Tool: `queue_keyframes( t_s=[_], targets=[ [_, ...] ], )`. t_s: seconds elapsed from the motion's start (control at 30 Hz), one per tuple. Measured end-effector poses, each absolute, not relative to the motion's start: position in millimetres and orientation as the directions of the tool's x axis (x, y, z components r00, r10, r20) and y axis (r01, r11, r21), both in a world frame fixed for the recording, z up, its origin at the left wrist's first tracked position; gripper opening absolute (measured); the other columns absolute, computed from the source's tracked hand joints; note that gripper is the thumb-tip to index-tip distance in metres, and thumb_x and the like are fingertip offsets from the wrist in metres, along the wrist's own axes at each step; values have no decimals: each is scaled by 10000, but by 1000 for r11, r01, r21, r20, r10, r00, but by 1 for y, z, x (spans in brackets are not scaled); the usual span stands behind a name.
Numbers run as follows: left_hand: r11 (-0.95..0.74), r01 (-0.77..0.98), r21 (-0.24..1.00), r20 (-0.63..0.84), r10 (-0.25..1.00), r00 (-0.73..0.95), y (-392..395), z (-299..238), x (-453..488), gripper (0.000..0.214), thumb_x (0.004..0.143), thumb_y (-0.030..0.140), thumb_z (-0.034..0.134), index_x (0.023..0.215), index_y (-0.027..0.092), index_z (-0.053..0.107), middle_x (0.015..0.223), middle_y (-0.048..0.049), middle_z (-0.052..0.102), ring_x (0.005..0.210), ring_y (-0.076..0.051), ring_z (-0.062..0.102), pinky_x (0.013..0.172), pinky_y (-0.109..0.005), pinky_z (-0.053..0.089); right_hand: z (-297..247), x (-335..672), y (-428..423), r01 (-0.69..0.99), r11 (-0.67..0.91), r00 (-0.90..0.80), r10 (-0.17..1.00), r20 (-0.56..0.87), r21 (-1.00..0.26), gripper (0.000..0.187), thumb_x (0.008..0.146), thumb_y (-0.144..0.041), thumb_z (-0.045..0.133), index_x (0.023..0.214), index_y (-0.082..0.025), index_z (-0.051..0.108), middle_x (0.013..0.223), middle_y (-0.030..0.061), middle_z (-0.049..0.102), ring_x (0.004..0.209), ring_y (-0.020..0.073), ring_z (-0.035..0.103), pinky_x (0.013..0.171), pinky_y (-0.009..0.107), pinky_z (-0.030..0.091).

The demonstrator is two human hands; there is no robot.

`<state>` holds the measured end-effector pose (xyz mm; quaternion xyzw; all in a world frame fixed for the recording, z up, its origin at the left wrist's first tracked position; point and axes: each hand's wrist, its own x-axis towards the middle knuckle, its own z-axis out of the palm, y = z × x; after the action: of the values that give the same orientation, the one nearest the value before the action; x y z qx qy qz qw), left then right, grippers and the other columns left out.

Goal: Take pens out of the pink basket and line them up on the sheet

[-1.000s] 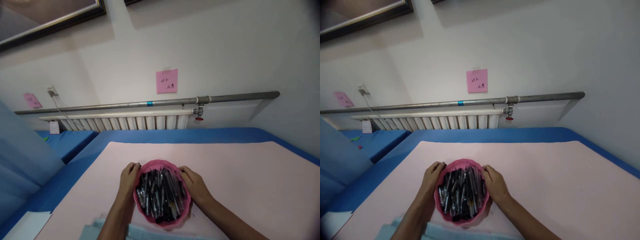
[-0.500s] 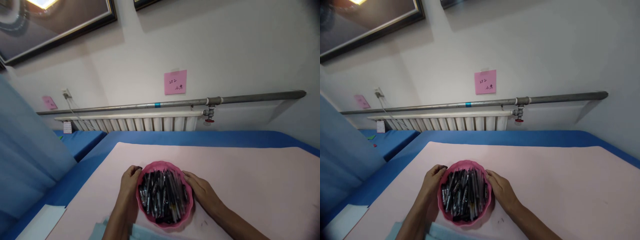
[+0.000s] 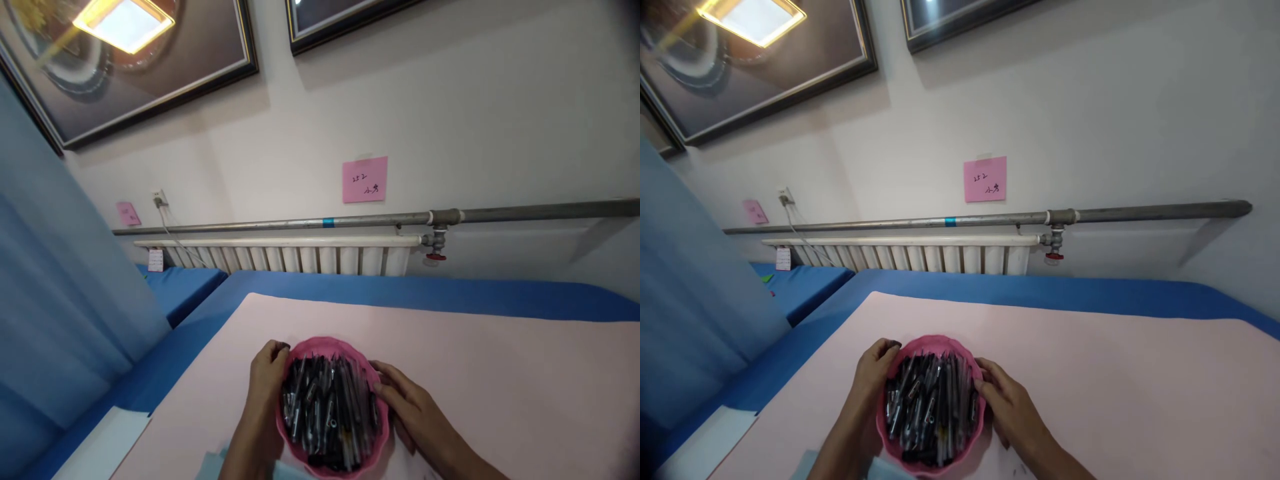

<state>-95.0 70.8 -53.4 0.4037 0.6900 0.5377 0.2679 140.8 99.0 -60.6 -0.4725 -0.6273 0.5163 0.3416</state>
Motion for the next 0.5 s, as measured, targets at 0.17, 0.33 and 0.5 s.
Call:
queue_keyframes(
  t_s=[0.17, 0.33, 0.5],
  targets=[
    [159, 506, 848, 216, 767, -604, 68, -44, -113, 177, 751, 290, 464, 743, 183, 604, 794, -46, 633, 782, -204, 572, 724, -330, 424, -65, 134, 91, 90, -109, -479, 867, -139, -990, 547, 787, -443, 476, 1270, -187, 436, 890, 49, 641, 406, 92, 482, 443, 257, 407],
    [-91, 753, 652, 573, 709, -411, 54, -36, -71, 183, 829, 240, 413, 881, 182, 578, 880, -69, 608, 852, -194, 544, 792, -346, 412, -68, 130, 91, -7, -36, -635, 772, -23, -999, 443, 792, -343, 501, 1203, -179, 514, 893, 43, 641, 643, 139, 556, 641, 277, 458],
    [-510, 701, 498, 616, 777, 127, 42, -41, -5, 196, 826, 144, 415, 938, 184, 571, 832, -61, 620, 795, -175, 551, 722, -305, 424, -77, 137, 109, 81, -67, -429, 898, -95, -994, 356, 783, -375, 474, 1055, -163, 561, 736, 25, 631, 426, 107, 498, 476, 269, 412]
  ],
)
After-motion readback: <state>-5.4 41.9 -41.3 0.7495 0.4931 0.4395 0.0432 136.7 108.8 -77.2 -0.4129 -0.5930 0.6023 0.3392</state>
